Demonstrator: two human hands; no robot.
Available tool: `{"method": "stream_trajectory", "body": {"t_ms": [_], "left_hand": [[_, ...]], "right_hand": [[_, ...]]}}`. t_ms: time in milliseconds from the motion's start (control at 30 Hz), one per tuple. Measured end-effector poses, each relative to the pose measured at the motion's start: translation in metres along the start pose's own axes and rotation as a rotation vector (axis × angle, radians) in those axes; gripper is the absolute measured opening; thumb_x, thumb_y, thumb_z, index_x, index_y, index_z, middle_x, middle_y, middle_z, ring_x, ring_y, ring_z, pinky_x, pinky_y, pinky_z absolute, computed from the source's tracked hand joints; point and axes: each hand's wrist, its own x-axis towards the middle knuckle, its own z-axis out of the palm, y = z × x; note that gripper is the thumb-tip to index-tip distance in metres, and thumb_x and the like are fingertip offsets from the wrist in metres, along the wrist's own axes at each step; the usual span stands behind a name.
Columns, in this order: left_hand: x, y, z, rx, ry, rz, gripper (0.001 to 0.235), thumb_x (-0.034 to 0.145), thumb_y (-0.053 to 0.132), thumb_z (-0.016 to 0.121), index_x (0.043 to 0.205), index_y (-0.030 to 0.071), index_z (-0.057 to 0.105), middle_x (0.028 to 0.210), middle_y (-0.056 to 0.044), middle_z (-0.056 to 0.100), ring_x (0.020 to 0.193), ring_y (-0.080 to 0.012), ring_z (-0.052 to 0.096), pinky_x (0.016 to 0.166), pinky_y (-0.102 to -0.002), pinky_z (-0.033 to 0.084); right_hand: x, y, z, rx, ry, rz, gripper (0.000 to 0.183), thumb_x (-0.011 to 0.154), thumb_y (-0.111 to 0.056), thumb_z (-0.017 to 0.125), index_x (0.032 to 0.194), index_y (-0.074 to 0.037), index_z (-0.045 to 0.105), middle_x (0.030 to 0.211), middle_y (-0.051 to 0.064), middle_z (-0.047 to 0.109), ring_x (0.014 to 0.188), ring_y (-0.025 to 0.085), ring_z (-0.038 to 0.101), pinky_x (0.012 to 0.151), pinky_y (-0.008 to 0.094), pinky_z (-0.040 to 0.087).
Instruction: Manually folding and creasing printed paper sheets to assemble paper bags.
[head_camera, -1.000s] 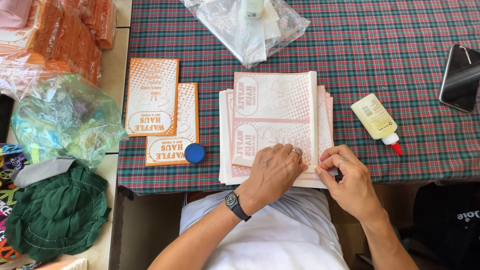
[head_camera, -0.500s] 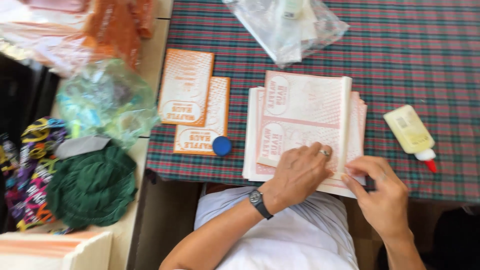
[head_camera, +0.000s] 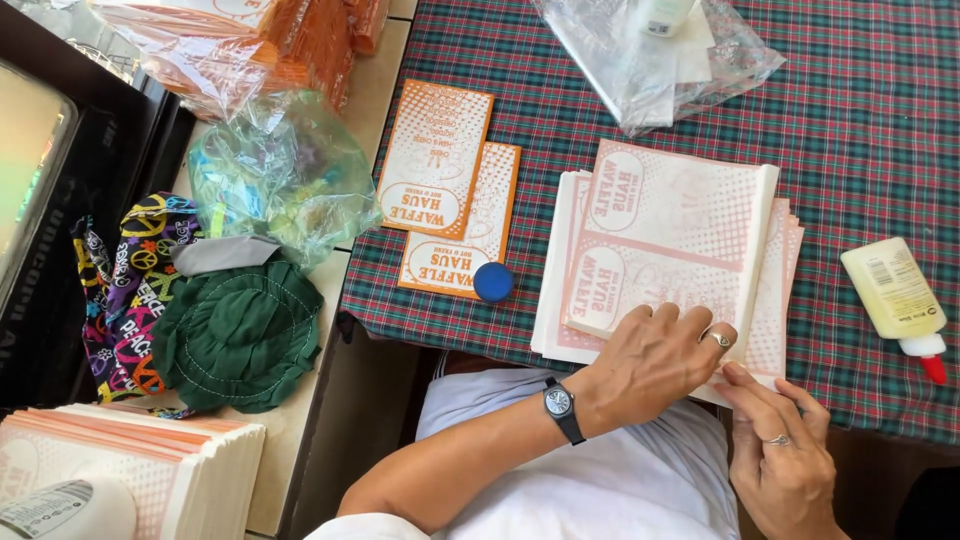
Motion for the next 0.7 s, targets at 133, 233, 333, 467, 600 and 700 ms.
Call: {"method": "stream_trajectory", "body": {"t_ms": [133, 233, 333, 467, 600, 700], "left_hand": [[-0.005, 0.003, -0.004, 0.071, 0.061, 0.027, 0.022, 0.094, 0.001, 0.074, 0.101, 0.012, 0.057, 0.082, -0.002, 0.048, 0.063, -0.0191, 0.044, 0.050, -0.033, 0.035], [-0.006, 0.004, -0.004, 0.080, 0.104, 0.037, 0.016, 0.099, 0.007, 0.072, 0.100, 0.014, 0.058, 0.083, -0.002, 0.049, 0.065, -0.0199, 0.044, 0.052, -0.033, 0.033], [-0.009, 0.005, -0.005, 0.149, 0.101, 0.054, 0.013, 0.107, 0.020, 0.068, 0.099, 0.015, 0.059, 0.081, -0.002, 0.050, 0.066, -0.0181, 0.045, 0.056, -0.032, 0.035], [-0.013, 0.001, -0.014, 0.259, 0.137, 0.067, 0.012, 0.108, 0.019, 0.059, 0.097, 0.016, 0.056, 0.081, 0.000, 0.049, 0.069, -0.0170, 0.045, 0.061, -0.032, 0.035], [-0.021, -0.018, -0.031, 0.190, 0.081, 0.039, 0.011, 0.106, 0.021, 0.055, 0.104, 0.011, 0.058, 0.085, -0.003, 0.053, 0.078, -0.0244, 0.051, 0.067, -0.039, 0.040], [-0.036, -0.046, -0.040, 0.081, -0.003, 0.011, 0.028, 0.105, 0.035, 0.058, 0.109, 0.007, 0.063, 0.089, -0.008, 0.058, 0.083, -0.0297, 0.056, 0.074, -0.044, 0.045]], "right_hand": [[-0.003, -0.002, -0.002, 0.123, -0.001, 0.122, 0.020, 0.103, 0.006, 0.063, 0.122, -0.001, 0.067, 0.128, 0.011, 0.072, 0.118, 0.022, 0.069, 0.115, 0.044, 0.049], [-0.010, 0.003, 0.001, 0.145, -0.019, 0.188, 0.020, 0.101, 0.000, 0.067, 0.121, -0.004, 0.069, 0.125, 0.007, 0.073, 0.120, 0.021, 0.069, 0.117, 0.044, 0.047], [-0.022, 0.011, 0.008, 0.063, -0.069, 0.225, 0.026, 0.102, -0.013, 0.066, 0.128, -0.007, 0.069, 0.125, 0.007, 0.073, 0.113, 0.020, 0.068, 0.123, 0.048, 0.042], [-0.019, 0.003, 0.016, -0.164, -0.036, 0.069, 0.034, 0.101, -0.021, 0.069, 0.131, -0.008, 0.072, 0.133, 0.009, 0.073, 0.112, 0.017, 0.068, 0.124, 0.047, 0.033], [0.005, -0.019, 0.010, -0.276, -0.036, 0.009, 0.040, 0.104, -0.033, 0.059, 0.137, -0.014, 0.071, 0.132, 0.006, 0.073, 0.114, 0.015, 0.069, 0.117, 0.043, 0.030], [0.013, -0.024, 0.006, -0.264, -0.044, -0.004, 0.042, 0.103, -0.036, 0.057, 0.137, -0.015, 0.070, 0.130, 0.006, 0.072, 0.108, 0.017, 0.070, 0.117, 0.044, 0.031]]}}
